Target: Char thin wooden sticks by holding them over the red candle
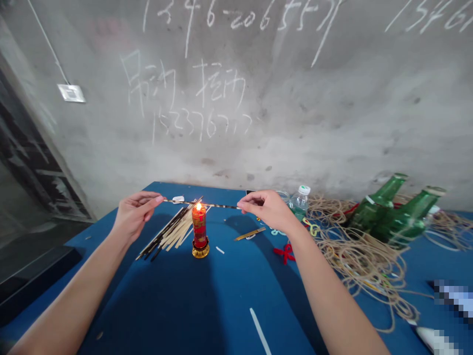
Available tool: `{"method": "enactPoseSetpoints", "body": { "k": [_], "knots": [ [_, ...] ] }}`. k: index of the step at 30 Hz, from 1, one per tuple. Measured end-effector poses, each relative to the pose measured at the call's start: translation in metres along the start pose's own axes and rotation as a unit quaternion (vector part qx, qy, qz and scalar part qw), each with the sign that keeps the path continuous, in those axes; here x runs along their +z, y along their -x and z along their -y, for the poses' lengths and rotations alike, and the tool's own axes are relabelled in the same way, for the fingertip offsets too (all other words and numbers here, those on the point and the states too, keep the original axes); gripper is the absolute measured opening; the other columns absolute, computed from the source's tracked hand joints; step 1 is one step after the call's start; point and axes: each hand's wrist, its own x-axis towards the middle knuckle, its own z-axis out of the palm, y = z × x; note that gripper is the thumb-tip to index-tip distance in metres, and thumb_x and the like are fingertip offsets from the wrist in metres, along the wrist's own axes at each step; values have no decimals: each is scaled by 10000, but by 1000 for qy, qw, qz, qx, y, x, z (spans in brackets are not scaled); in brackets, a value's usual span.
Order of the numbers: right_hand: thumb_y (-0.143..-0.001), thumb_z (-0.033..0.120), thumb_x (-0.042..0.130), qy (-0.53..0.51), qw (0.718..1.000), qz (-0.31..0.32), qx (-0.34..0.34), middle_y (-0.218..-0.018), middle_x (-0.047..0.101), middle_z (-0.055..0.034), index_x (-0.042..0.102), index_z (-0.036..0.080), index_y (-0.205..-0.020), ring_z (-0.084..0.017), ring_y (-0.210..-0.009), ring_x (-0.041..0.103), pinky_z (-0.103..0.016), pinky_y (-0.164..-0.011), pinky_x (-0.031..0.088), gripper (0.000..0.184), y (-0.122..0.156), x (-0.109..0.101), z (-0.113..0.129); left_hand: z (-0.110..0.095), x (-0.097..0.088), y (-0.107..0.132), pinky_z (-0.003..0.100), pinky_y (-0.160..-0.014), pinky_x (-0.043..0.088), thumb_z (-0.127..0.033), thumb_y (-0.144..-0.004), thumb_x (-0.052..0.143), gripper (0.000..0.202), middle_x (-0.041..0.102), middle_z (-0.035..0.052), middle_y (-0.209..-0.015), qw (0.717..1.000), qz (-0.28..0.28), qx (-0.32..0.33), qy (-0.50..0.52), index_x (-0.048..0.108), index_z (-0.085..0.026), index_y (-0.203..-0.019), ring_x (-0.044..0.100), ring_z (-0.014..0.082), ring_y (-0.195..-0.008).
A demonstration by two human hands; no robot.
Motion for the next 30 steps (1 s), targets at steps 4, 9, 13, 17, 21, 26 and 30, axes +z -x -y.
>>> {"method": "enactPoseSetpoints", "body": {
  "k": [4, 9, 13, 17, 21, 26, 30],
  "knots": [
    [-858, 565, 701, 1, 1000, -14, 0, -821, 766, -48, 804, 274, -880, -169, -662, 601, -321, -598, 417, 310, 0, -4, -1, 1, 2, 2, 230, -382, 240, -336, -657, 901, 268, 758, 61, -743, 1000, 10, -10, 3, 781, -177, -838, 383, 47, -393],
    [-824, 564, 733, -6, 999, -32, 17, -815, 768, -51, 813, 276, -906, -196, -718, 661, -336, -639, 470, 310, 2, -11, -1, 0, 6, 5, 228, -371, 238, -316, -683, 892, 233, 776, 79, -797, 1000, 20, -11, -2, 793, -189, -852, 377, 39, -401],
    [-795, 563, 764, -29, 999, -40, 22, -886, 783, -62, 815, 278, -919, -220, -813, 703, -354, -719, 515, 315, 5, -19, -1, -2, 14, 9, 234, -366, 273, -297, -686, 887, 212, 793, 87, -859, 1000, 17, -12, -4, 798, -211, -859, 396, 45, -409],
    [-740, 550, 816, -12, 999, -36, 28, -792, 751, -49, 828, 284, -929, -194, -710, 658, -337, -636, 486, 327, 8, -24, 4, -6, 24, 15, 231, -362, 301, -315, -688, 889, 216, 804, 95, -926, 1000, -4, -8, 8, 788, -205, -844, 415, 47, -413],
    [-746, 554, 815, 21, 1000, 0, 23, -672, 663, -15, 843, 299, -920, -137, -576, 512, -314, -547, 397, 311, 10, -27, 9, -14, 36, 21, 227, -389, 382, -350, -679, 899, 252, 809, 94, -914, 1000, -3, -14, -1, 793, -202, -853, 552, 93, -480],
    [-773, 552, 796, 36, 999, 5, 2, -785, 688, -30, 850, 307, -876, -134, -605, 497, -319, -554, 384, 272, 11, -31, 5, -22, 47, 28, 238, -482, 506, -368, -704, 878, 243, 814, 83, -919, 1000, 3, -19, -23, 801, -210, -872, 704, 164, -645],
    [-784, 553, 788, 29, 999, 7, -13, -808, 693, -41, 852, 308, -876, -159, -654, 546, -332, -589, 414, 269, 10, -37, -4, -21, 49, 31, 277, -584, 579, -357, -735, 857, 228, 816, 80, -946, 999, 35, -15, -20, 806, -223, -911, 743, 193, -726]
  ]
}}
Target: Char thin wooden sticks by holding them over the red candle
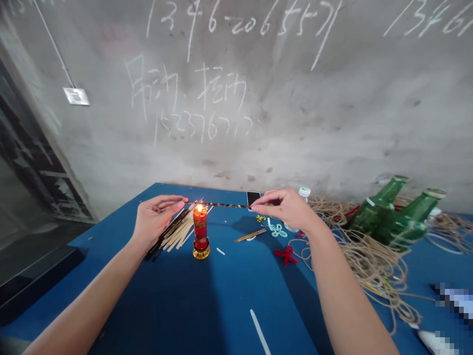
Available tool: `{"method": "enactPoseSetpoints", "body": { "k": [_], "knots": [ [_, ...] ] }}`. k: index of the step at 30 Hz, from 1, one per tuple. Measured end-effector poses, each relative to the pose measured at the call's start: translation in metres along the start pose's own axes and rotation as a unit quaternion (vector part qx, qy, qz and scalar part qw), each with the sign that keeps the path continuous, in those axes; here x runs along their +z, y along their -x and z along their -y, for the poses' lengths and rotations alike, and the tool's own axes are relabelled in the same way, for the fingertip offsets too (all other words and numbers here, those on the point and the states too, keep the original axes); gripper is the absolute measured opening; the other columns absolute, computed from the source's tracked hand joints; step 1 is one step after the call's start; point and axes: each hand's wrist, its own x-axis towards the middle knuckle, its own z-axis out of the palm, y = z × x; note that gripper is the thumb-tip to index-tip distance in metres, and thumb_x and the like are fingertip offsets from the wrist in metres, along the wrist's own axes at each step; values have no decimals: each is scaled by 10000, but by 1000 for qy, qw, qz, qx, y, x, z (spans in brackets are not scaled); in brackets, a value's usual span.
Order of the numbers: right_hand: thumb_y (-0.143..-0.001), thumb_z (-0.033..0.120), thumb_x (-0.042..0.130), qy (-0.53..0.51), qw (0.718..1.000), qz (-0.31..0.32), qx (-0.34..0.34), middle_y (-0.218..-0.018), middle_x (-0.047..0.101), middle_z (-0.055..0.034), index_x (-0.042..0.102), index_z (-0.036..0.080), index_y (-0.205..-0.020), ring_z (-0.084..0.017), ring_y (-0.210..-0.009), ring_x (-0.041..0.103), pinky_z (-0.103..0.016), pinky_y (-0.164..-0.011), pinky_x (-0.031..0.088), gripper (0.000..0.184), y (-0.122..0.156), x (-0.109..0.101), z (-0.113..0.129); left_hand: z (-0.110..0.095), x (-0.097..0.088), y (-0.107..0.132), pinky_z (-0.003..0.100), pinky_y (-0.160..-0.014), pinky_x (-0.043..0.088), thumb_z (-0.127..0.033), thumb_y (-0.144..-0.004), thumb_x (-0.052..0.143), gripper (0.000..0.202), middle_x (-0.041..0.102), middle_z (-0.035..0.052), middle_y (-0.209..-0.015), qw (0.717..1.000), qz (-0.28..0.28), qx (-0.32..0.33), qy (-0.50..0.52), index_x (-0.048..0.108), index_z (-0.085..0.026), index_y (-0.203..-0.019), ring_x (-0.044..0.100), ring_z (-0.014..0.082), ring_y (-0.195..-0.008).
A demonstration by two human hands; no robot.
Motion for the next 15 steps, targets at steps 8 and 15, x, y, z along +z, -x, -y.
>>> {"method": "enactPoseSetpoints", "body": {
  "k": [8, 15],
  "knots": [
    [-770, 566, 791, -7, 1000, 7, 11, -816, 712, -66, 854, 280, -878, -197, -702, 607, -353, -617, 456, 312, 1, -8, -7, 8, -3, 0, 360, -805, 609, -332, -799, 808, 202, 810, 95, -1021, 998, 50, 29, -25, 808, -232, -975, 764, 237, -910],
    [-730, 559, 817, -23, 1000, -10, 13, -805, 738, -87, 857, 249, -853, -204, -679, 633, -358, -584, 459, 336, 1, -11, -16, 8, -2, 2, 380, -828, 600, -329, -792, 806, 196, 811, 89, -1011, 997, 44, 41, -54, 823, -244, -968, 755, 252, -933]
  ]
}}
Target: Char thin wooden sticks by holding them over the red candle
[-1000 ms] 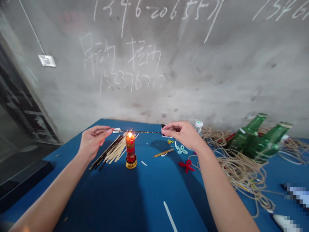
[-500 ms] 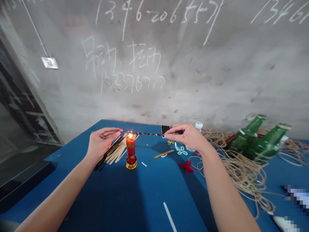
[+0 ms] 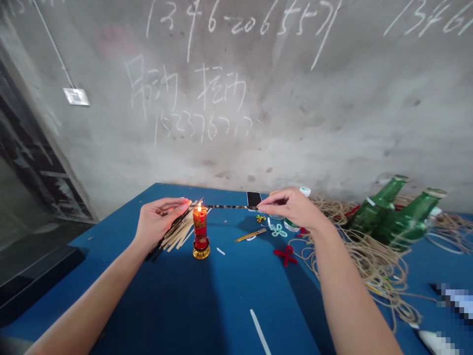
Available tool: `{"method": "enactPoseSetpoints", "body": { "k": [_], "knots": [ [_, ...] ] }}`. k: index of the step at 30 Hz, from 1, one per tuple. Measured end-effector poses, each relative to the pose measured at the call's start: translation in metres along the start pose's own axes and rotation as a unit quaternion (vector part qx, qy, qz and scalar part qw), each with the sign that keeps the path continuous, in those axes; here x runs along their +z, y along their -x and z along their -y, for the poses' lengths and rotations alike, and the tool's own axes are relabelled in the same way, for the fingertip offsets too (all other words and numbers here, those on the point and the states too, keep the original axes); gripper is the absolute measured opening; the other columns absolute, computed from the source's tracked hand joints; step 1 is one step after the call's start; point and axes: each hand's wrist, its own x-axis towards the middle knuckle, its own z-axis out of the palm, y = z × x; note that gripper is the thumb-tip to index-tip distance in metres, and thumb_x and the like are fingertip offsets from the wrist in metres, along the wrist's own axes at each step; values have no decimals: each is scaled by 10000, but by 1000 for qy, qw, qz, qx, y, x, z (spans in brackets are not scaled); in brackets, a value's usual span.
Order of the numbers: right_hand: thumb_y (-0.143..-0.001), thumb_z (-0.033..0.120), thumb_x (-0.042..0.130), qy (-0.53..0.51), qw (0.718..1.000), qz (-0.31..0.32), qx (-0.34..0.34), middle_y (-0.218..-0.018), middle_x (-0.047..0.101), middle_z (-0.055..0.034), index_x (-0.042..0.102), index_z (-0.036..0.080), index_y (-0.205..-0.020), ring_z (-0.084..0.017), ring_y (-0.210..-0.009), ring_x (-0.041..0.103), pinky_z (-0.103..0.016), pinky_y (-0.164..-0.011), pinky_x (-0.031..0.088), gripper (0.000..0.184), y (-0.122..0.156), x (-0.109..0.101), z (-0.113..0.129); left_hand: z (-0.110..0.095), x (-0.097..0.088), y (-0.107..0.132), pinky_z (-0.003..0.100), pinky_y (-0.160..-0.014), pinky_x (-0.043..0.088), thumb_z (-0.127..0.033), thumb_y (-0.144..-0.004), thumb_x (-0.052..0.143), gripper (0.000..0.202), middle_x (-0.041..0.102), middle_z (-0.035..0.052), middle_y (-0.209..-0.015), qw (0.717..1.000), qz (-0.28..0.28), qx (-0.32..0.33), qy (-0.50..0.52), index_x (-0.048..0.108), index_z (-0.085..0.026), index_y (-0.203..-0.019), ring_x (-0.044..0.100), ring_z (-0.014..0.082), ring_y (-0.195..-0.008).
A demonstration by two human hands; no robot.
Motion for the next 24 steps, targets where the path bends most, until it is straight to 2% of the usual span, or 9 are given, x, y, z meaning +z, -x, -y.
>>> {"method": "enactPoseSetpoints", "body": {
  "k": [4, 10, 16, 22, 24],
  "knots": [
    [-728, 569, 815, -2, 1000, -7, 7, -829, 751, -90, 857, 244, -858, -213, -706, 651, -354, -597, 475, 353, 0, -2, -4, 3, -1, 0, 370, -778, 600, -336, -786, 813, 199, 810, 89, -993, 1000, -8, 0, 2, 828, -242, -961, 751, 241, -863],
    [-729, 593, 803, 16, 999, -10, 28, -833, 762, -91, 856, 246, -862, -228, -718, 670, -358, -600, 493, 375, 0, -3, -2, 4, -3, -1, 350, -772, 582, -362, -790, 817, 183, 810, 89, -955, 1000, -2, 14, -18, 835, -242, -927, 739, 231, -851],
    [-747, 584, 789, 28, 999, -14, 29, -845, 766, -77, 853, 278, -847, -221, -734, 675, -355, -621, 504, 329, 0, -4, -1, 7, -4, -1, 332, -717, 565, -379, -793, 813, 205, 807, 91, -921, 999, 2, 16, -32, 835, -239, -940, 724, 213, -787],
    [-751, 589, 780, 29, 999, -14, 30, -825, 766, -74, 853, 282, -855, -216, -720, 668, -354, -613, 498, 332, 0, -2, -1, 6, -2, 0, 315, -709, 548, -375, -798, 797, 214, 806, 98, -964, 999, 5, 17, -34, 830, -232, -954, 718, 215, -835],
    [-748, 590, 780, 23, 999, -8, 25, -828, 768, -77, 853, 276, -860, -215, -710, 663, -356, -606, 493, 341, 0, 0, 1, 6, -2, 0, 317, -688, 539, -387, -801, 791, 227, 804, 97, -965, 999, 5, 17, -34, 830, -234, -964, 705, 209, -800]
  ]
}}
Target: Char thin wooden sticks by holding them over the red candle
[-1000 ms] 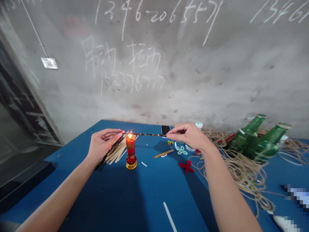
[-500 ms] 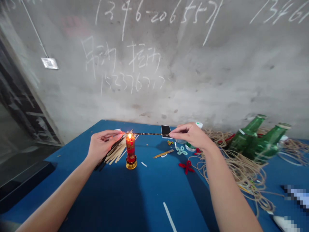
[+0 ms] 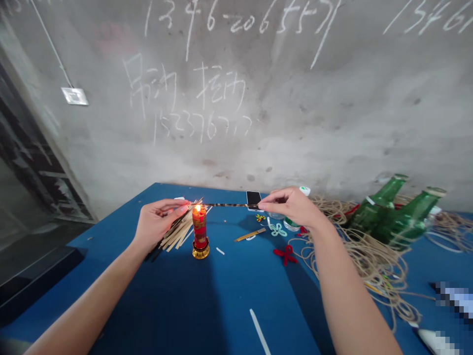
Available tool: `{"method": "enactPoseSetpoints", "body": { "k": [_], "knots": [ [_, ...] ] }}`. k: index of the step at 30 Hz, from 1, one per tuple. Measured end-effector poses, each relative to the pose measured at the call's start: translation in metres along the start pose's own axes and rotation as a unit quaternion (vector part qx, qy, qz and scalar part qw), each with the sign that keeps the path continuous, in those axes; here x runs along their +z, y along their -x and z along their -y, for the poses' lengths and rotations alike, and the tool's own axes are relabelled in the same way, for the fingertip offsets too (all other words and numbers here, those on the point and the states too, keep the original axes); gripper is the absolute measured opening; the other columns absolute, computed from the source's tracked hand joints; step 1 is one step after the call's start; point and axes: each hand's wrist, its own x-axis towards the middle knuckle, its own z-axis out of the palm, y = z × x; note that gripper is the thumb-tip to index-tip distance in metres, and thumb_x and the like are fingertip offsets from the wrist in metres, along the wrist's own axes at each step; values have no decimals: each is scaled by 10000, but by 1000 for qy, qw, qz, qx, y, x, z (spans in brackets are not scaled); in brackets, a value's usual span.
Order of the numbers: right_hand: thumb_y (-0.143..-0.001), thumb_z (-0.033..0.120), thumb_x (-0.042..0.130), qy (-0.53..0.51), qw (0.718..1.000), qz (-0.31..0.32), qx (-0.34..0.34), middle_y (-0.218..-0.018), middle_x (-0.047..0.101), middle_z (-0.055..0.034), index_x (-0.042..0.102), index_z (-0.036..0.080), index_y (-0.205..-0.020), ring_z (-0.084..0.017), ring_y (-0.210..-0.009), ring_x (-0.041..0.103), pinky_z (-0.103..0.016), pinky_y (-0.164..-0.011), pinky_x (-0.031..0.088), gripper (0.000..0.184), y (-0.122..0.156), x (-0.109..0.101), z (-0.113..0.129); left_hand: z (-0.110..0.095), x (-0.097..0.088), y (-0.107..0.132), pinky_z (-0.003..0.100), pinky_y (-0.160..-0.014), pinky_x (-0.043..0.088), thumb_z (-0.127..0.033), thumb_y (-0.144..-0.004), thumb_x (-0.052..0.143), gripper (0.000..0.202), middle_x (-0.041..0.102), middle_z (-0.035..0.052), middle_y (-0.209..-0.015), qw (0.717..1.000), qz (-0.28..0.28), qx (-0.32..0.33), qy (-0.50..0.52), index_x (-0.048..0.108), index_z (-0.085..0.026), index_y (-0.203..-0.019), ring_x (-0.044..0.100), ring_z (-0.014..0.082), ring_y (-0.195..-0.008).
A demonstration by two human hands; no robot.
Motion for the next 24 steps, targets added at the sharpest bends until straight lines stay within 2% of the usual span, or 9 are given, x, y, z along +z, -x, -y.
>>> {"method": "enactPoseSetpoints", "body": {
  "k": [3, 7, 14, 17, 20, 24],
  "knots": [
    [-750, 585, 785, -12, 1000, 6, -11, -854, 770, -86, 852, 263, -852, -220, -714, 655, -363, -605, 488, 345, 0, 3, 2, 0, 0, 0, 308, -587, 485, -408, -799, 785, 250, 782, 67, -821, 1000, -1, -6, -11, 829, -246, -984, 615, 168, -611],
    [-757, 586, 784, -17, 1000, 13, -11, -860, 760, -83, 849, 267, -863, -227, -735, 639, -364, -611, 484, 342, -2, 6, 1, -2, -1, 0, 289, -501, 365, -421, -780, 801, 240, 622, -9, -560, 1000, -4, -18, -11, 827, -261, -957, 421, 116, -441],
    [-773, 568, 783, -20, 1000, 14, -6, -770, 720, -45, 838, 266, -882, -172, -639, 560, -333, -587, 418, 326, -4, 15, 7, -10, -1, 1, 282, -461, 287, -450, -770, 817, 272, 577, -18, -523, 999, 1, -45, 0, 812, -253, -957, 375, 98, -396],
    [-775, 559, 787, -18, 1000, 19, -11, -757, 708, -36, 835, 267, -902, -168, -654, 562, -326, -609, 418, 321, -3, 21, 14, -9, -2, 1, 279, -445, 293, -447, -775, 815, 272, 627, -3, -557, 999, 1, -52, 5, 805, -247, -959, 409, 100, -393],
    [-777, 578, 783, -11, 1000, 12, -6, -757, 710, -42, 833, 267, -916, -176, -679, 572, -322, -622, 423, 344, -2, 24, 19, -4, -5, -2, 270, -425, 309, -435, -767, 822, 279, 745, 46, -728, 998, -20, -51, 16, 799, -231, -955, 446, 90, -411],
    [-826, 652, 699, -2, 1000, 17, 0, -824, 743, -78, 832, 258, -911, -202, -703, 593, -328, -599, 411, 425, -2, 24, 19, 1, -13, -8, 257, -406, 333, -411, -726, 856, 306, 800, 88, -914, 997, -49, -47, 44, 796, -213, -951, 479, 84, -448]
  ]
}}
